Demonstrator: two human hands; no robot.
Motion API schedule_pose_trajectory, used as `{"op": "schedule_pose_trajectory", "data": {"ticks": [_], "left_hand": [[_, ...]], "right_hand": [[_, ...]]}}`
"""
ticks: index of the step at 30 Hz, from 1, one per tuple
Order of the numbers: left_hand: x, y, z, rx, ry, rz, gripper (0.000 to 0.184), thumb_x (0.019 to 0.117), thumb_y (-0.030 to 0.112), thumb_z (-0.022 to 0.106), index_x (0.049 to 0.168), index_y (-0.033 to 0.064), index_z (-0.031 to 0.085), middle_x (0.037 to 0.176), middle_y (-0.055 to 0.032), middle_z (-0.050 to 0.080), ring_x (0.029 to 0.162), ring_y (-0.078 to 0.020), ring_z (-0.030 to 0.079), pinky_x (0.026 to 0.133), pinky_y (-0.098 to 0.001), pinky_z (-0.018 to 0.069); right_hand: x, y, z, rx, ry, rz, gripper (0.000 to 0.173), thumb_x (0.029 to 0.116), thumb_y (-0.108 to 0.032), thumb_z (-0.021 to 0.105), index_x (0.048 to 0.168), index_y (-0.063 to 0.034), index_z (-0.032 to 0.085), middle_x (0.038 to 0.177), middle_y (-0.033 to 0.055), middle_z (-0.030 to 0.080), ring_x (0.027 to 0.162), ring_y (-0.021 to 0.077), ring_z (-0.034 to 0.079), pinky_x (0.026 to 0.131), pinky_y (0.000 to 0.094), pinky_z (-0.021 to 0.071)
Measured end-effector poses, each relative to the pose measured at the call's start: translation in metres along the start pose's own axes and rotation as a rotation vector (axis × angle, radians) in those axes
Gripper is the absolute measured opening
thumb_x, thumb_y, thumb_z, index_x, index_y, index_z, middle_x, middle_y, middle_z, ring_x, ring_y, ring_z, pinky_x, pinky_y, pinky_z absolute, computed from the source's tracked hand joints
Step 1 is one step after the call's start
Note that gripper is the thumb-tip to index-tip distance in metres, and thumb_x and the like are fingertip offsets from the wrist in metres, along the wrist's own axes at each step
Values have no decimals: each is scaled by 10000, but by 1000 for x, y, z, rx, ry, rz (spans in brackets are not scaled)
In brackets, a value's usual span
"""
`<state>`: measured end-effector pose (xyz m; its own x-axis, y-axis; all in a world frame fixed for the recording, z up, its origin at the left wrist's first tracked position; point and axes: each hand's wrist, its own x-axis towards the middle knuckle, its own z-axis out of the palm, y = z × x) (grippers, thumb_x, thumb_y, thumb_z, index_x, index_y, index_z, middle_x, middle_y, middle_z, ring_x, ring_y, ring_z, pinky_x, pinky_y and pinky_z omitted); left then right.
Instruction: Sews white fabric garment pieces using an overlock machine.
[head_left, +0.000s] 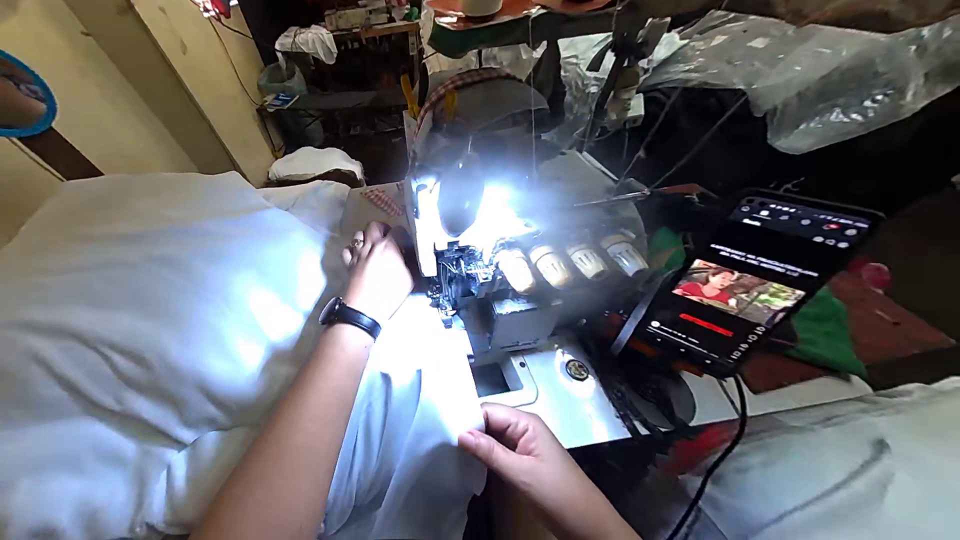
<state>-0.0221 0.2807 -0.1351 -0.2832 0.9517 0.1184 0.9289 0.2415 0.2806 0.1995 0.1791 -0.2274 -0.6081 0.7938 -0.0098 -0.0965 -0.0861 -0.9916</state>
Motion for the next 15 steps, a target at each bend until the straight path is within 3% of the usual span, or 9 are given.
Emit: {"op": "schedule_pose_trajectory", "data": {"ticks": [3,5,7,8,9,11,12,13,15], "left_hand": [[-2,-8,1,-93,40,-11,309,925,151,668,1220,59,672,1328,-200,572,1262,-401,528,1000,-608,422],[-17,-28,8,-187,129,17,339,1009,271,620,1252,36,648,1365,-217,559,1287,-418,523,1039,-629,425],[-57,-47,15,-160,167,27,553,1064,486,445,1435,94,569,1546,-205,447,1434,-439,397,1126,-683,306],[-84,-54,21,-152,158,22,650,1055,549,365,1488,94,528,1609,-200,376,1499,-449,297,1169,-710,203],[-115,-59,27,-159,137,34,735,1030,590,346,1497,47,509,1614,-222,364,1511,-475,266,1181,-723,166],[-180,-56,29,-195,2,73,883,960,640,510,1398,-127,525,1446,-337,518,1376,-550,449,1138,-714,297],[-204,-55,25,-242,-89,92,779,921,529,669,1260,-166,583,1247,-362,627,1208,-555,586,1041,-705,417],[-220,-59,17,-299,-199,109,616,908,373,738,1196,-154,600,1110,-339,670,1063,-520,663,936,-678,503],[-227,-83,-21,-357,-401,144,485,939,196,712,1265,-133,569,1123,-329,670,1053,-486,674,927,-662,518]], "right_hand": [[-7,2,3,40,-35,44,79,960,-138,694,930,-65,705,821,-29,712,757,20,672,725,222,569],[-14,3,4,51,-66,81,75,957,-122,694,969,-49,708,858,-16,732,792,37,694,759,248,588],[-21,2,5,38,-87,121,99,957,-105,687,1010,-28,717,896,-5,749,832,44,709,801,266,598],[-23,1,5,16,-93,134,107,957,-109,687,1015,-26,720,902,-7,750,840,39,709,808,264,597],[-26,1,5,-8,-98,144,107,957,-114,687,1008,-27,721,898,-8,748,838,33,706,807,259,594],[-29,2,3,-51,-113,146,106,956,-123,686,979,-24,716,874,-3,736,817,31,695,787,259,582],[-29,4,1,-67,-124,141,111,957,-127,686,971,-22,716,871,3,734,812,33,691,782,263,578],[-28,5,-1,-77,-132,132,117,957,-132,689,968,-19,716,872,9,733,812,36,690,782,265,577],[-30,3,-2,-86,-148,111,134,959,-147,692,964,-14,715,873,11,729,819,30,685,781,258,572]]}}
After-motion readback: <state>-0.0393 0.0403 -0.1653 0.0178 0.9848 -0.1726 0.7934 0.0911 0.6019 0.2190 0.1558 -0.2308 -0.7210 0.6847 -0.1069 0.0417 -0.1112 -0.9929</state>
